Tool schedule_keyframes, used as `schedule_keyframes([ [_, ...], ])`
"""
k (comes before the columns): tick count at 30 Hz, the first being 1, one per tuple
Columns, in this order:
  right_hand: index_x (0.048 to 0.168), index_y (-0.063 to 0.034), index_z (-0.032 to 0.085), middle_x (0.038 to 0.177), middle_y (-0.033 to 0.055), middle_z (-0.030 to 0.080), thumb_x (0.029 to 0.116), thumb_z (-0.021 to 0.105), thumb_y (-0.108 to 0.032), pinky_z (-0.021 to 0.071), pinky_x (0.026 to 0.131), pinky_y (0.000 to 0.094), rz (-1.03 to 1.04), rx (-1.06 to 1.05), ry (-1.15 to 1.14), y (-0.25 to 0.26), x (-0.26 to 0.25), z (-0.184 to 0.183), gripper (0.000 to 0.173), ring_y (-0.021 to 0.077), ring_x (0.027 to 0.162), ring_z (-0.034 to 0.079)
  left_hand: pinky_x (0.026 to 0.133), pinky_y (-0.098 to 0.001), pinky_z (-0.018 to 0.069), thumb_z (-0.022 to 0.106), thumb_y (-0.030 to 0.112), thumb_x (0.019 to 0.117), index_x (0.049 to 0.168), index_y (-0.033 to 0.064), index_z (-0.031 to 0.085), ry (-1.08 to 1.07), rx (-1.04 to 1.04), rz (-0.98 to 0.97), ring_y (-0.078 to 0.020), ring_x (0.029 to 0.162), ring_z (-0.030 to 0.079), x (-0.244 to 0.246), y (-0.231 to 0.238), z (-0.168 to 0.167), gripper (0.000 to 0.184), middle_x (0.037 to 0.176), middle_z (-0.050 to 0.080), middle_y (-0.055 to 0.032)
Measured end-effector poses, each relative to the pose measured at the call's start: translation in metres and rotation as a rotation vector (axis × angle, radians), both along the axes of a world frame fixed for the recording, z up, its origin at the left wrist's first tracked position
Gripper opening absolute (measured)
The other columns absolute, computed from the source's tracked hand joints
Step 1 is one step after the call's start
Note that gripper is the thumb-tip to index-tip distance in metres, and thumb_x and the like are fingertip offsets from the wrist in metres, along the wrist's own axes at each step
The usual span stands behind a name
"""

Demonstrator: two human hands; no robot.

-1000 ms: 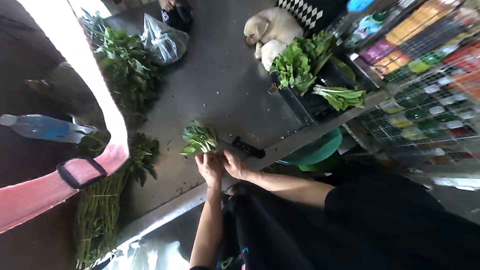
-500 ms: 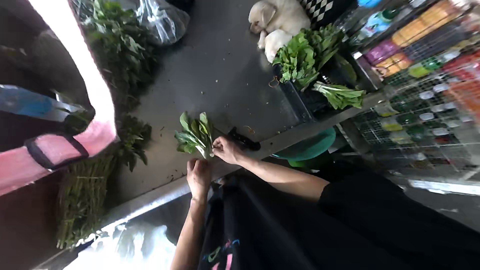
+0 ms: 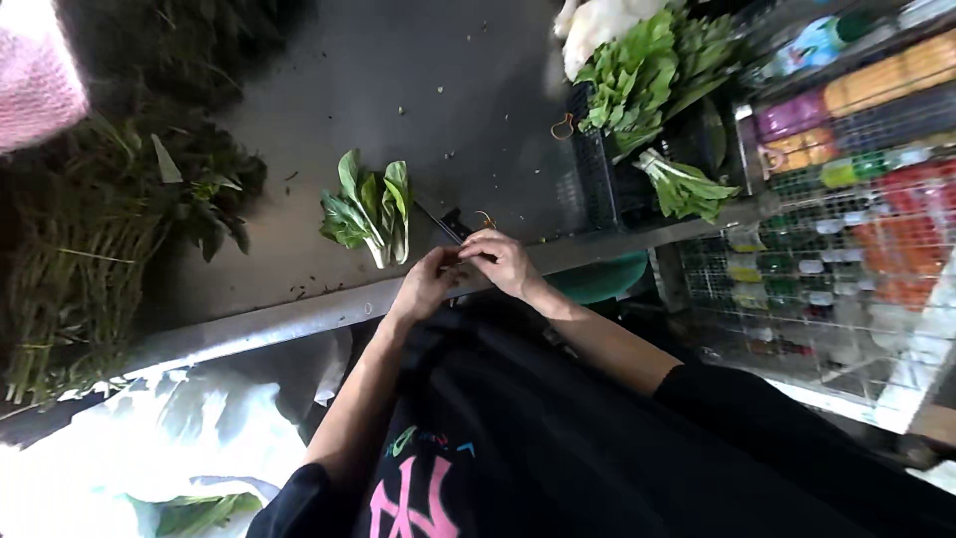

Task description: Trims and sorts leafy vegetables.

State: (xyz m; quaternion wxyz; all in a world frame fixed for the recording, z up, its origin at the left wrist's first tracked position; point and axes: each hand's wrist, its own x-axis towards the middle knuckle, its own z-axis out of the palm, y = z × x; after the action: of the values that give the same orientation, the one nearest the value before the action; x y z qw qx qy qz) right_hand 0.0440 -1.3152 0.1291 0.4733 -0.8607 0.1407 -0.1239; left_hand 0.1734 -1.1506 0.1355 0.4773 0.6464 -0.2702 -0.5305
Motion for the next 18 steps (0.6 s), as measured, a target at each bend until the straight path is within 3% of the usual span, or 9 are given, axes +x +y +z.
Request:
schedule_keyframes([
  [3, 0.106, 0.0009, 0.072, 0.105, 0.0118, 0.072, 0.0952, 0.067, -0.005, 0.061, 0.084, 0.0338, -0.166, 0.07, 0.055, -0.043, -0.017, -0.005, 0.013, 0.0151, 0.091, 0.071, 0.092, -0.0448, 0.0599, 0.064, 0.019, 0.1006, 0.137, 0.0124, 0.06, -0.303, 0.122, 0.117, -0.0194, 0.105, 0.072, 0.002, -0.01, -0.009, 0.037, 0.127, 0.07, -0.0066],
  [4, 0.107, 0.0005, 0.071, 0.103, 0.0123, 0.072, 0.0962, 0.066, -0.007, 0.0613, 0.082, 0.0353, -0.189, 0.049, 0.113, -0.058, -0.023, -0.006, 0.014, 0.0162, 0.089, 0.071, 0.093, -0.0499, 0.0588, 0.066, 0.024, 0.0989, 0.135, 0.0112, 0.062, -0.456, 0.224, 0.204, -0.0244, 0.106, 0.071, 0.002, -0.013, -0.013, 0.038, 0.127, 0.069, -0.01],
  [6, 0.111, -0.002, 0.073, 0.108, 0.0142, 0.072, 0.099, 0.065, -0.011, 0.0599, 0.087, 0.0417, -0.158, -0.055, 0.325, -0.083, -0.029, 0.001, 0.017, 0.0219, 0.094, 0.071, 0.085, -0.0594, 0.0565, 0.071, 0.031, 0.0945, 0.134, 0.0119, 0.062, -0.691, 0.408, 0.346, -0.0357, 0.105, 0.068, 0.005, -0.016, -0.02, 0.045, 0.126, 0.065, -0.0164],
  [8, 0.129, -0.0063, 0.068, 0.121, 0.0157, 0.069, 0.1007, 0.065, -0.016, 0.0566, 0.096, 0.0451, -0.055, -0.126, 0.566, -0.103, -0.031, 0.004, 0.03, 0.0271, 0.106, 0.069, 0.081, -0.0633, 0.0559, 0.074, 0.034, 0.0911, 0.139, 0.0161, 0.058, -0.797, 0.581, 0.36, -0.0415, 0.11, 0.066, 0.009, -0.02, -0.026, 0.053, 0.133, 0.061, -0.0186],
  [10, 0.155, -0.0119, 0.044, 0.138, 0.0191, 0.06, 0.1, 0.067, -0.018, 0.0533, 0.102, 0.0475, -0.013, -0.152, 0.679, -0.115, -0.033, -0.003, 0.06, 0.0323, 0.118, 0.064, 0.083, -0.0642, 0.0554, 0.075, 0.029, 0.0889, 0.139, 0.0185, 0.058, -0.853, 0.691, 0.362, -0.0444, 0.119, 0.06, 0.009, -0.023, -0.033, 0.054, 0.14, 0.056, -0.0192],
  [11, 0.159, -0.0126, 0.038, 0.14, 0.0198, 0.058, 0.0991, 0.067, -0.017, 0.0535, 0.102, 0.0472, -0.036, -0.159, 0.647, -0.118, -0.035, -0.006, 0.067, 0.0327, 0.119, 0.064, 0.085, -0.0644, 0.0544, 0.074, 0.025, 0.0896, 0.135, 0.0181, 0.062, -0.876, 0.714, 0.402, -0.0451, 0.122, 0.058, 0.009, -0.024, -0.036, 0.048, 0.138, 0.057, -0.0193],
  [13, 0.157, -0.0086, 0.039, 0.135, 0.0206, 0.06, 0.0989, 0.067, -0.016, 0.0558, 0.098, 0.0447, -0.064, -0.151, 0.529, -0.122, -0.031, -0.008, 0.065, 0.0311, 0.113, 0.067, 0.089, -0.0647, 0.0531, 0.07, 0.023, 0.092, 0.123, 0.0134, 0.068, -0.853, 0.762, 0.52, -0.0439, 0.122, 0.059, 0.013, -0.021, -0.036, 0.032, 0.133, 0.061, -0.0187],
  [16, 0.149, -0.0031, 0.048, 0.125, 0.0209, 0.065, 0.0984, 0.065, -0.01, 0.0574, 0.093, 0.0454, 0.05, -0.103, 0.332, -0.115, -0.028, -0.007, 0.054, 0.031, 0.106, 0.069, 0.086, -0.0657, 0.0531, 0.072, 0.024, 0.092, 0.118, 0.0051, 0.067, -0.591, 0.699, 0.733, -0.0412, 0.103, 0.068, 0.01, -0.005, -0.025, 0.032, 0.113, 0.07, -0.0208],
  [18, 0.142, -0.0031, 0.056, 0.12, 0.018, 0.068, 0.0971, 0.066, -0.009, 0.0588, 0.091, 0.0436, 0.15, -0.039, 0.234, -0.103, -0.016, -0.001, 0.046, 0.0277, 0.103, 0.07, 0.082, -0.0533, 0.0574, 0.073, 0.02, 0.0933, 0.119, 0.0025, 0.062, -0.324, 0.498, 0.911, -0.0304, 0.091, 0.069, 0.005, 0.006, -0.016, 0.033, 0.106, 0.069, -0.0179],
])
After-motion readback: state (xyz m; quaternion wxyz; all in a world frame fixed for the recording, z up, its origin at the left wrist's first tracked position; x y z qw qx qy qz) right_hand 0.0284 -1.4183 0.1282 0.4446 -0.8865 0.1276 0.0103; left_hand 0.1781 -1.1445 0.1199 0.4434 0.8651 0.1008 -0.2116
